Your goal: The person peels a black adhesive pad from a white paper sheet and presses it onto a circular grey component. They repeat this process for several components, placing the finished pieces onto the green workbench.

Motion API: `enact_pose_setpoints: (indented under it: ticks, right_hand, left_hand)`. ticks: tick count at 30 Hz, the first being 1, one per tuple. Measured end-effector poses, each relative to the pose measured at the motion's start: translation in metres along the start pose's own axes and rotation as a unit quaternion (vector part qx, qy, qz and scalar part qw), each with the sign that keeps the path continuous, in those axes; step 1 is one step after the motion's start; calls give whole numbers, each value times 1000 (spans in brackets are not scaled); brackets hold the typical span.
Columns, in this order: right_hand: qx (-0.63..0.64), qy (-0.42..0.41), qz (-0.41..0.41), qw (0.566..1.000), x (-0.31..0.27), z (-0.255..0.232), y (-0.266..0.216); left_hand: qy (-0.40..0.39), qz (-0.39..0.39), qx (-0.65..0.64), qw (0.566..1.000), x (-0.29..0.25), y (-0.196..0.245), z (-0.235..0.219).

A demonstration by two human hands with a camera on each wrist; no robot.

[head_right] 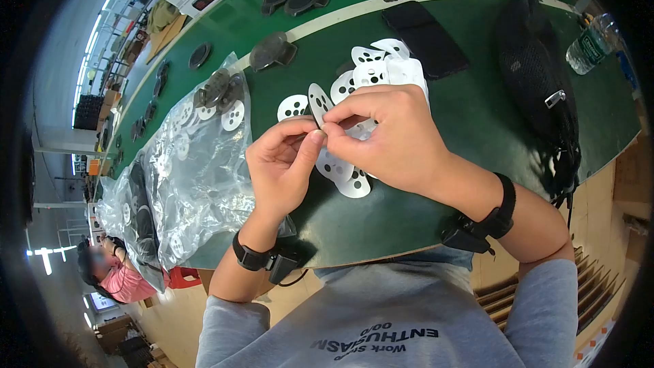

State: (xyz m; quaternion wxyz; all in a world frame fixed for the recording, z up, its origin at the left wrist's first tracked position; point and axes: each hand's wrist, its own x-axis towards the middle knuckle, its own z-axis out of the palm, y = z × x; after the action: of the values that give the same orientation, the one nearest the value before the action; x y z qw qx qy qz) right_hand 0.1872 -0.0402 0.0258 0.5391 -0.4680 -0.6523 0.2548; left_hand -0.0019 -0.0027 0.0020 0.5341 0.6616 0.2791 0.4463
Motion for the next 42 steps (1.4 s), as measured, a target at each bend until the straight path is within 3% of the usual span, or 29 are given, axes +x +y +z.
enact_pose_setpoints:
  ticks: [7,12,17,25,32,35,41,42]
  right_hand:
    - [10,-8,4,1000,-2,0,4]
    - [87,-13,38,995,-2,3,2]
    - [119,-26,61,991,-2,1,3]
    - [22,-7,10,1000,-4,1,2]
    - [72,15,41,996,-4,7,4]
    - [-5,-12,-5,1000,-3,3,5]
    - [208,90,101,969,6,-8,17]
    - [204,109,85,969,10,-17,15]
  left_hand:
    - [0,32,71,997,-1,0,0]
    - [23,29,35,999,1,4,-2]
    - [-3,39,42,998,2,4,-5]
    - [16,92,142,985,2,5,0]
    - [22,63,59,996,2,4,1]
    - [24,28,11,999,0,5,4]
    - [119,-67,-36,990,5,9,-10]
    - [144,-76,-32,986,7,8,-14]
